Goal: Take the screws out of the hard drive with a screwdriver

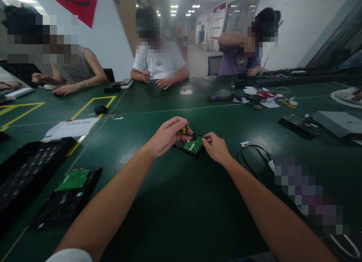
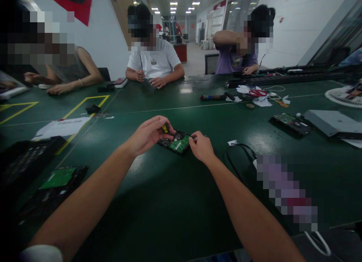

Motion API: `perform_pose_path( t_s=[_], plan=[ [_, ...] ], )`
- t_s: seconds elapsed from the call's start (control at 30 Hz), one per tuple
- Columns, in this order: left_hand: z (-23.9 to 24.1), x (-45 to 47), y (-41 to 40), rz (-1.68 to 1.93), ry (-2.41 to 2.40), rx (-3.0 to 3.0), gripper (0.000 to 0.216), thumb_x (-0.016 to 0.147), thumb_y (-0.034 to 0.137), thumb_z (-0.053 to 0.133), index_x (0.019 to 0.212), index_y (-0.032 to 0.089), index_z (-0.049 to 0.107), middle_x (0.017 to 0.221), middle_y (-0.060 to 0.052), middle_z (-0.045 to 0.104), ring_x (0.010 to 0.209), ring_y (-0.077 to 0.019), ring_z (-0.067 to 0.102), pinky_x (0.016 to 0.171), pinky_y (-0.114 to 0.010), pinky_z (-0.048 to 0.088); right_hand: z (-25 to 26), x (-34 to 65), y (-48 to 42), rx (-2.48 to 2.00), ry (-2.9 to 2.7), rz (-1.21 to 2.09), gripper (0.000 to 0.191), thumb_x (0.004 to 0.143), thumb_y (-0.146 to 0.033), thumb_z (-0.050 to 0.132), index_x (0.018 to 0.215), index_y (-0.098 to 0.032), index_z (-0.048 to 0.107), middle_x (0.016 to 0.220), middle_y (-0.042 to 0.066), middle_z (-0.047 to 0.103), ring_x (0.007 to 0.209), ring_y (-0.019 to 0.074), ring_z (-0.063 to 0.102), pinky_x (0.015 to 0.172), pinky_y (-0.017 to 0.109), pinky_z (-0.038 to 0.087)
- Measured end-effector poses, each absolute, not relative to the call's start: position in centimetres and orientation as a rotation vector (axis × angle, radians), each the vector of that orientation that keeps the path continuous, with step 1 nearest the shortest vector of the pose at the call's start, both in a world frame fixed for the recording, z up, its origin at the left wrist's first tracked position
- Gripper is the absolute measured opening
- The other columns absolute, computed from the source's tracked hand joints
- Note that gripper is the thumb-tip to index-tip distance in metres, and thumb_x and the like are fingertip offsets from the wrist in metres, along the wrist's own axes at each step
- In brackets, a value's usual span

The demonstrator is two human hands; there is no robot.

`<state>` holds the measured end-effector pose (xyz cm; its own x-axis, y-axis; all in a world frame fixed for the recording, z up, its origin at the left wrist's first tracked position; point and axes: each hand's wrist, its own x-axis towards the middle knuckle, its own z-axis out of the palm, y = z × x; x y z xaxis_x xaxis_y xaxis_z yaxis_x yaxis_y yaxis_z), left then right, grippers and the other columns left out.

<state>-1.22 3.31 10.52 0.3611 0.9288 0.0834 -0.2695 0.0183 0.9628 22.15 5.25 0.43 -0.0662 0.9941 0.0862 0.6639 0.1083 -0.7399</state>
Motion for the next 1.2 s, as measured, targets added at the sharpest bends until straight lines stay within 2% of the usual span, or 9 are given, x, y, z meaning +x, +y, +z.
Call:
perform_pose_path(
  t_s=[0.27,0.47,0.6,0.77,1.0,1.2],
  plan=[
    [11.09,-1.55,3.1,1.087,0.819,1.287,0.032,0.091,0.047,0.071,0.096,0.016,0.077,0.104,-0.01,0.069,0.096,-0.0203,0.063,0.066,-0.026,0.054,0.43,22.21,5.33,-1.606,-1.81,0.703,0.015,0.1,-0.032,0.06,0.112,-0.023,0.065,0.084,0.002,0.076,0.068,0.0175,0.07,0.064,0.029,0.049],
    [11.01,-1.52,3.12,1.086,0.815,1.223,0.031,0.091,0.045,0.071,0.104,0.017,0.07,0.093,-0.009,0.072,0.086,-0.0199,0.067,0.06,-0.026,0.051,0.44,22.27,5.27,-1.6,-1.799,0.719,0.016,0.101,-0.033,0.06,0.111,-0.023,0.064,0.084,0.002,0.075,0.067,0.0165,0.07,0.063,0.029,0.049],
    [11.0,-1.31,3.13,1.095,0.79,1.162,0.026,0.092,0.04,0.07,0.102,0.017,0.064,0.094,-0.011,0.075,0.087,-0.0214,0.07,0.061,-0.026,0.054,0.57,22.24,5.22,-1.608,-1.789,0.736,0.016,0.101,-0.034,0.06,0.112,-0.022,0.064,0.086,0.003,0.075,0.069,0.0168,0.071,0.064,0.028,0.051],
    [11.06,-1.39,3.29,1.111,0.783,1.203,0.027,0.09,0.041,0.071,0.093,0.014,0.07,0.1,-0.013,0.073,0.1,-0.0238,0.069,0.075,-0.033,0.061,0.56,22.22,5.26,-1.618,-1.785,0.741,0.017,0.102,-0.033,0.06,0.114,-0.022,0.065,0.087,0.003,0.076,0.068,0.0167,0.071,0.065,0.028,0.051],
    [10.91,-1.62,3.44,1.13,0.788,1.259,0.031,0.089,0.044,0.072,0.089,0.014,0.077,0.099,-0.01,0.069,0.096,-0.0212,0.063,0.07,-0.028,0.057,0.2,22.29,5.49,-1.624,-1.802,0.709,0.019,0.101,-0.033,0.06,0.115,-0.021,0.065,0.088,0.003,0.076,0.068,0.0162,0.071,0.063,0.027,0.05],
    [11.17,-1.96,3.19,1.106,0.863,1.309,0.029,0.088,0.044,0.075,0.096,0.017,0.08,0.111,-0.01,0.069,0.093,-0.0187,0.061,0.063,-0.024,0.052,0.51,22.16,5.3,-1.628,-1.806,0.701,0.017,0.101,-0.031,0.061,0.114,-0.021,0.065,0.089,0.003,0.077,0.067,0.0158,0.07,0.062,0.027,0.049]
  ],
)
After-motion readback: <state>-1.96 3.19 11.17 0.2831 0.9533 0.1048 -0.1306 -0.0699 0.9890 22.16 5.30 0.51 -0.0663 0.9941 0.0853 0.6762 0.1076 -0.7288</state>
